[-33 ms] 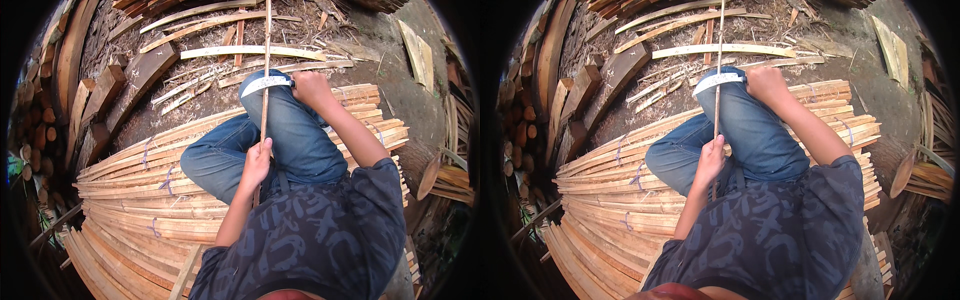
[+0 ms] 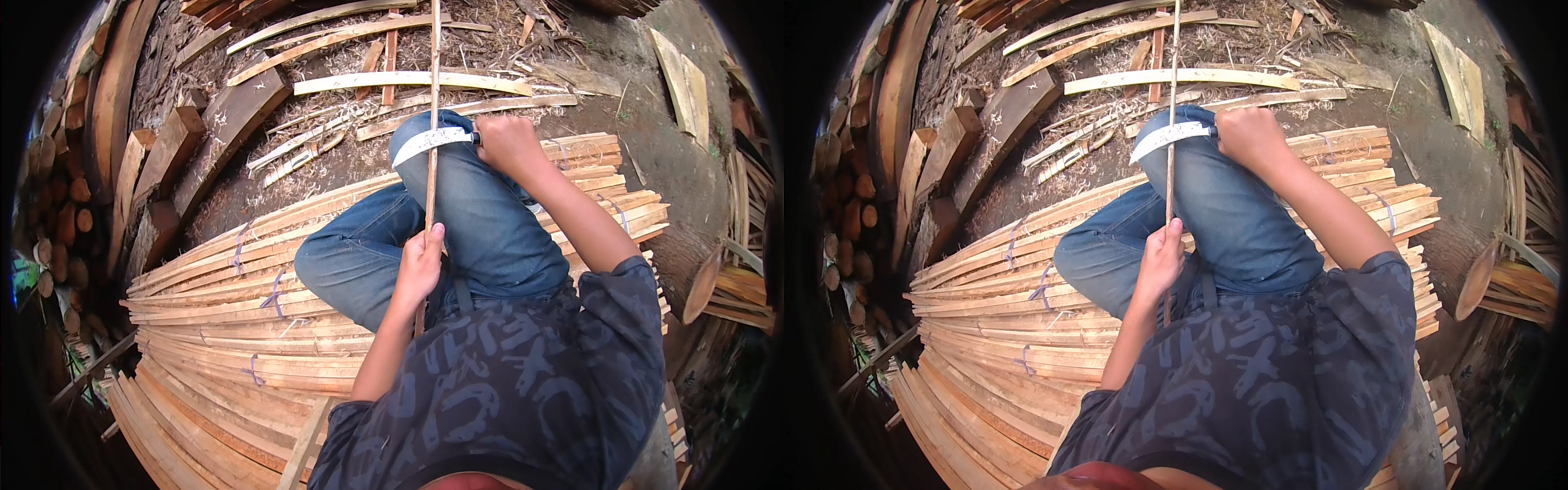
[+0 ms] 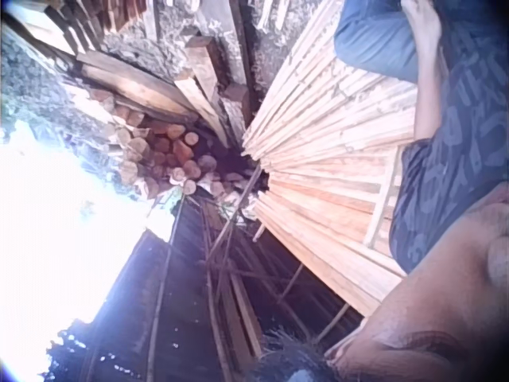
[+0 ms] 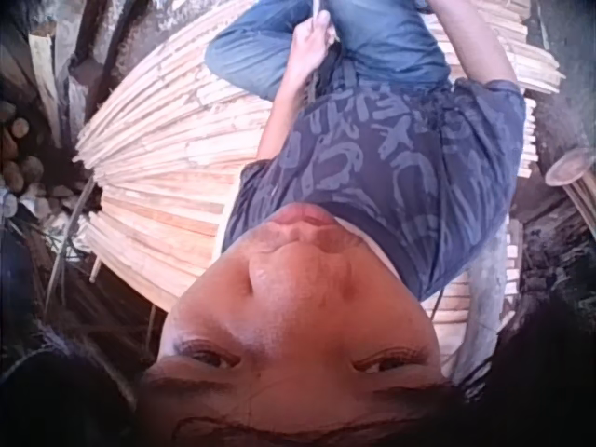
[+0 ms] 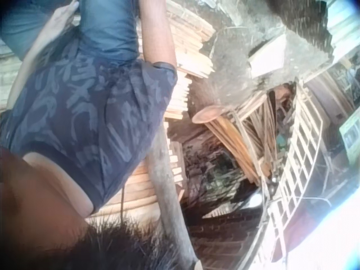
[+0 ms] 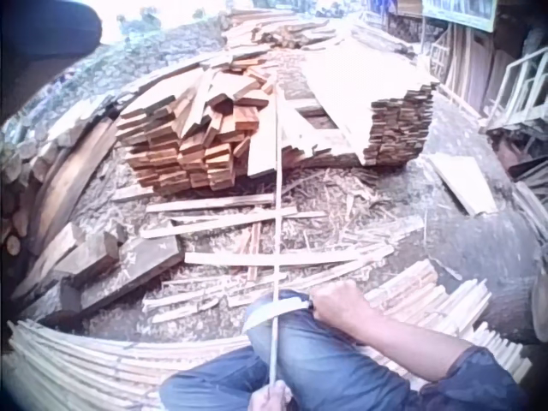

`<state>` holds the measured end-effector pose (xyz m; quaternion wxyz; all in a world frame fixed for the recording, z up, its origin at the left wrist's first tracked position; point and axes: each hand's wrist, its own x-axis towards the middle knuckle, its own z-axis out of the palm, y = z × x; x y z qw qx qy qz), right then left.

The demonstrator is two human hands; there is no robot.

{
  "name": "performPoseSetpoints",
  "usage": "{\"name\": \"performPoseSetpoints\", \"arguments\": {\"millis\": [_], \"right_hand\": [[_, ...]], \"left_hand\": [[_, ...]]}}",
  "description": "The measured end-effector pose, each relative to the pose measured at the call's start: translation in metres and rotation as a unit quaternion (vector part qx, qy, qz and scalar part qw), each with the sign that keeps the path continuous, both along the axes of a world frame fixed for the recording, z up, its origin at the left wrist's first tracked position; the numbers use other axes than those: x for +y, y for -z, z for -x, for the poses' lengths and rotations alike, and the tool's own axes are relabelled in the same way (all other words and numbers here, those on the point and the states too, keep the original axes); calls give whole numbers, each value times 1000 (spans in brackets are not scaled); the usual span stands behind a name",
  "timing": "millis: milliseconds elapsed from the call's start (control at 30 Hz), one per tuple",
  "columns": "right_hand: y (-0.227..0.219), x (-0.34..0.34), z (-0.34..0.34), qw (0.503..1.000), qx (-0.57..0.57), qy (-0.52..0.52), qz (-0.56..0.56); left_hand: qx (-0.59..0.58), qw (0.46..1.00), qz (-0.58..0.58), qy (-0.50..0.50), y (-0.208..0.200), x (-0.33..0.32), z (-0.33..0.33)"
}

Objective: The person sits cross-legged on the ground and uses a curved knife to shave thin strips from a long piece of wood held across their lap. They repeatedly scrape the blade along the wood to remove the outer layer, creating a pile of wood shavings.

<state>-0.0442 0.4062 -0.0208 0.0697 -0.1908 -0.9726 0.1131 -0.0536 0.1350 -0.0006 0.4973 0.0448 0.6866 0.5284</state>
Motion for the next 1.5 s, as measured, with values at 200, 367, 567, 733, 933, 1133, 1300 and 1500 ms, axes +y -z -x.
{"name": "performPoseSetpoints", "arguments": {"millis": [200,367,567,733,933,1133,1300,1500], "right_hand": [[9,41,19,993,10,118,-22],[0,5,9,998,18,-53,-25],[3,33,24,994,15,111,4],[-10,-4,10,999,6,-36,-29],[-3,38,19,997,23,68,-37],[-4,67,17,990,-2,129,-51],[-2,11,5,980,17,133,145],[-21,-12,-27,945,-6,-34,324]], "left_hand": [[41,999,6,26,3,10,3],[60,998,17,8,1,1,-3],[11,1000,11,3,-4,3,-2],[67,997,21,4,0,-5,-8],[30,999,17,5,-1,0,-13],[77,997,7,20,-1,-2,-13],[-4,1000,22,6,-4,0,-12],[-65,998,12,-6,-7,-4,-9]]}}
